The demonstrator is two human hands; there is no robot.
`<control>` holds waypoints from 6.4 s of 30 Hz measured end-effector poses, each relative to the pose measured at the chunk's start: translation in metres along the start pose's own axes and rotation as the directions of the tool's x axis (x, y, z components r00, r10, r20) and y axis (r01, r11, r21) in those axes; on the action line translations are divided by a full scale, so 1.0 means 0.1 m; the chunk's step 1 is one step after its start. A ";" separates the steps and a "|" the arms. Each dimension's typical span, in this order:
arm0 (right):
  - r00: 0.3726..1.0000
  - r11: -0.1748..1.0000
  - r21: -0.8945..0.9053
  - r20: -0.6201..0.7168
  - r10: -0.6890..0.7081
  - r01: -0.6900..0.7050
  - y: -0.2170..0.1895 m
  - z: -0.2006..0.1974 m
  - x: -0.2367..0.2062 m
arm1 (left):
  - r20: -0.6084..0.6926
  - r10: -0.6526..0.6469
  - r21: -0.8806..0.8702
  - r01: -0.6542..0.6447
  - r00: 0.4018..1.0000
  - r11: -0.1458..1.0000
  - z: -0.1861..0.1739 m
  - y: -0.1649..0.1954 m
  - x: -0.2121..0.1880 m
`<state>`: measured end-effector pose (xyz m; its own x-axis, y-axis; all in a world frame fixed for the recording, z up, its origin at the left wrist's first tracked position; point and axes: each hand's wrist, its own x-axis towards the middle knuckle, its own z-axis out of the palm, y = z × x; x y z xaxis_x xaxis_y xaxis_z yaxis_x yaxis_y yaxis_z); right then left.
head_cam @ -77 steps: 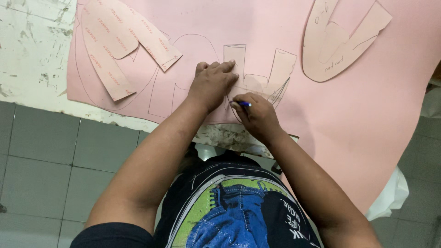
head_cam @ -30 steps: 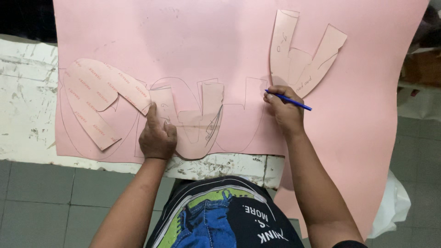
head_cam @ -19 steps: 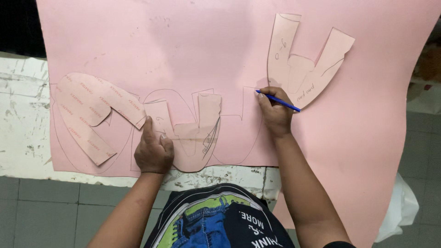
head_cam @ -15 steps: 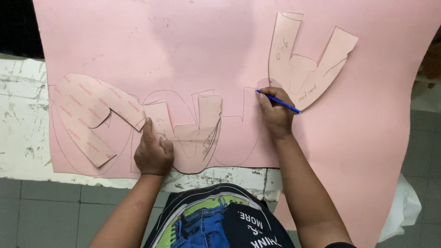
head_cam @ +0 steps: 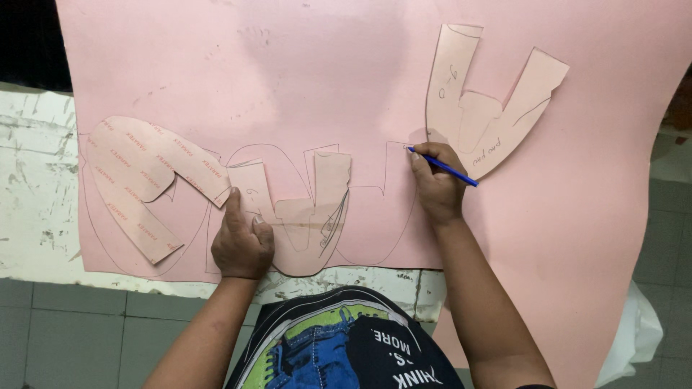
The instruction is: The person places paper templates on a large pink sheet, traces their outlines with a blue pen, then uses scissors to cut out the traced shapes. The cut pieces are set aside on the table.
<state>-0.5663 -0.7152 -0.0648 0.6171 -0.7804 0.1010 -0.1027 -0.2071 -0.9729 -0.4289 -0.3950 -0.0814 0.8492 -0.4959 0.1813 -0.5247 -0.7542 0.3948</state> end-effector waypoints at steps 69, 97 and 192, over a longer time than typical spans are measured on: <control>0.880 0.940 -0.259 0.362 0.307 -0.221 -1.76 3.38 -1.19 | 0.115 -0.591 -0.697 0.489 0.798 0.525 -2.12 -2.24 0.57; 0.699 0.986 -0.110 0.695 0.168 -0.128 -2.15 4.83 -1.24 | 0.017 -0.909 -0.971 -0.210 0.417 -0.115 -3.81 -5.08 1.14; 0.623 0.635 0.183 0.513 0.590 -0.751 -1.60 3.78 -4.85 | 0.800 0.043 -0.580 0.790 0.598 -0.200 -2.78 -3.70 -0.23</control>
<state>-0.5537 -0.0806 -0.0370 0.7245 -0.3058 -0.6177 -0.3859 0.5625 -0.7312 -0.2377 0.0157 0.0189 0.4381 -0.6735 -0.5954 0.8099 0.0084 0.5865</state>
